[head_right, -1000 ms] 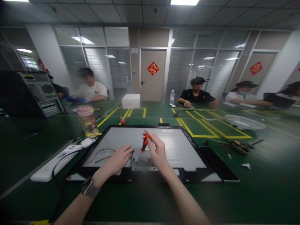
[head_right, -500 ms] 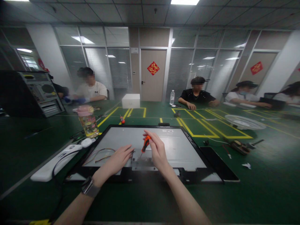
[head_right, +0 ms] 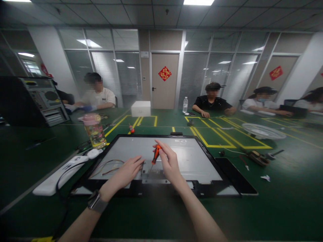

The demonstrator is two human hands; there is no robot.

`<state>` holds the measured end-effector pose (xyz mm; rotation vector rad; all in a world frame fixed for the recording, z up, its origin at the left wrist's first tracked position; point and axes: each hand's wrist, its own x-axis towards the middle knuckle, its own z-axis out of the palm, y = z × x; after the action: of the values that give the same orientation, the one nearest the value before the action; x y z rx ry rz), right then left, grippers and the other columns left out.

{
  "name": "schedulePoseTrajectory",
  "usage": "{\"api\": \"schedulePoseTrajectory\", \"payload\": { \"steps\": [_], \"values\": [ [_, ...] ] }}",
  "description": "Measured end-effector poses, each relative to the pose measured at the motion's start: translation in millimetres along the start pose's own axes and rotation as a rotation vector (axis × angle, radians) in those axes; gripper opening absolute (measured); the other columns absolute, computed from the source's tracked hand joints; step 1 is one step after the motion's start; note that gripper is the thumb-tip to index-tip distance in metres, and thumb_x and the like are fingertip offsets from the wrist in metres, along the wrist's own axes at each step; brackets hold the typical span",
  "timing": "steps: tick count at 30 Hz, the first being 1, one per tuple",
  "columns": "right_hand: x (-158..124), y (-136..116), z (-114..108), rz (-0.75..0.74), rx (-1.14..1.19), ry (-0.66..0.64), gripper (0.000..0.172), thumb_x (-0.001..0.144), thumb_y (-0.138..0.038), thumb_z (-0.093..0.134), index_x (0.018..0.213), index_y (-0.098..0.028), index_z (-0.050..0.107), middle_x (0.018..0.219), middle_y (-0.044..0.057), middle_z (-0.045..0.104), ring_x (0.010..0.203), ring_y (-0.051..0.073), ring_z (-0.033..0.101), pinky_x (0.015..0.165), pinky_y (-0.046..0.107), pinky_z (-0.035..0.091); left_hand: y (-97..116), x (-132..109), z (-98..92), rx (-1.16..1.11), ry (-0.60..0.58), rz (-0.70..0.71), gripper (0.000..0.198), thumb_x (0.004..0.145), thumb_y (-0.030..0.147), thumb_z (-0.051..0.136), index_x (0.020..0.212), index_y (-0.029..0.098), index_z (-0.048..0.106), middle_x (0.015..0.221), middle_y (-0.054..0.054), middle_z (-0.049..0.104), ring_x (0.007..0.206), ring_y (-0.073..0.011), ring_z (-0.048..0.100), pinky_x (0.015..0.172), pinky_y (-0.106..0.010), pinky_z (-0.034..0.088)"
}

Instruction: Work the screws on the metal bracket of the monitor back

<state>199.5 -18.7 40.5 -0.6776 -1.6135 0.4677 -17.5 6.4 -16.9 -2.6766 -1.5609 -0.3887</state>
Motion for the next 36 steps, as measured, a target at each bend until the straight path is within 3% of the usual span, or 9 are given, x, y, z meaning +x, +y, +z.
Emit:
{"api": "schedulePoseTrajectory", "payload": {
  "steps": [6,8,13,15,21,27,33,36],
  "values": [
    [2.2,-3.9,1.6,-0.044,-0.142,0.122,0.014,0.087,-0.025,0.066,0.098,-0.025,0.075,0.079,0.003,0.064,0.076,0.02,0.062,0.073,0.035,0.052,-2.2,0.6,2.8,0.001,0.011,0.004,0.038,0.101,0.019,0.041,0.136,0.02,0.057,0.147,-0.013,0.053,0.134,-0.0256,0.051,0.113,-0.045,0.039],
    [1.9,-4.6,0.3,-0.049,-0.139,0.116,0.017,0.09,-0.026,0.062,0.1,-0.025,0.075,0.081,0.004,0.064,0.078,0.02,0.062,0.074,0.036,0.052,-2.0,0.6,2.9,0.001,0.012,0.005,0.039,0.101,0.019,0.041,0.136,0.02,0.057,0.147,-0.013,0.053,0.135,-0.0257,0.051,0.113,-0.045,0.039],
    [-0.6,-1.7,-1.7,-0.022,0.001,0.004,0.036,0.098,-0.024,0.043,0.125,-0.027,0.067,0.11,0.008,0.071,0.094,0.022,0.069,0.084,0.04,0.054,0.5,0.0,-0.6,-0.001,0.008,0.0,0.04,0.101,0.018,0.04,0.136,0.02,0.057,0.147,-0.014,0.053,0.135,-0.0264,0.051,0.113,-0.046,0.039],
    [-0.6,-0.6,-0.6,-0.011,0.0,0.005,0.035,0.098,-0.023,0.047,0.127,-0.027,0.065,0.107,0.007,0.072,0.092,0.022,0.07,0.084,0.04,0.055,1.1,0.0,-2.3,-0.002,-0.002,0.001,0.039,0.101,0.019,0.04,0.136,0.02,0.057,0.147,-0.014,0.053,0.136,-0.0264,0.05,0.113,-0.046,0.038],
    [2.0,-2.9,1.4,-0.033,-0.142,0.117,0.018,0.087,-0.024,0.066,0.103,-0.025,0.075,0.08,0.003,0.065,0.075,0.019,0.062,0.074,0.035,0.052,0.1,0.0,-2.7,-0.002,-0.015,0.0,0.039,0.101,0.02,0.041,0.138,0.018,0.056,0.148,-0.014,0.052,0.135,-0.0268,0.05,0.113,-0.046,0.038],
    [0.8,-3.4,-0.1,-0.043,-0.048,0.024,0.034,0.098,-0.022,0.046,0.124,-0.026,0.067,0.102,0.007,0.072,0.093,0.021,0.068,0.085,0.039,0.053,0.0,0.0,-0.9,0.006,-0.012,-0.01,0.039,0.102,0.019,0.042,0.138,0.019,0.056,0.149,-0.013,0.051,0.136,-0.0265,0.05,0.114,-0.046,0.037],
    [2.7,-0.9,1.7,-0.033,-0.072,0.112,0.018,0.086,-0.022,0.067,0.101,-0.025,0.077,0.084,0.003,0.067,0.077,0.018,0.063,0.074,0.034,0.052,1.9,0.3,-2.7,-0.002,-0.005,-0.009,0.039,0.101,0.017,0.044,0.137,0.018,0.057,0.147,-0.015,0.053,0.135,-0.0272,0.05,0.114,-0.045,0.038],
    [3.7,1.1,1.0,0.007,-0.002,0.143,0.014,0.082,-0.023,0.073,0.094,-0.026,0.079,0.083,0.003,0.065,0.078,0.019,0.063,0.073,0.033,0.051,1.0,0.4,-0.6,0.007,0.004,-0.003,0.038,0.1,0.017,0.044,0.137,0.019,0.057,0.146,-0.014,0.054,0.134,-0.0272,0.052,0.113,-0.046,0.039]
  ]
}}
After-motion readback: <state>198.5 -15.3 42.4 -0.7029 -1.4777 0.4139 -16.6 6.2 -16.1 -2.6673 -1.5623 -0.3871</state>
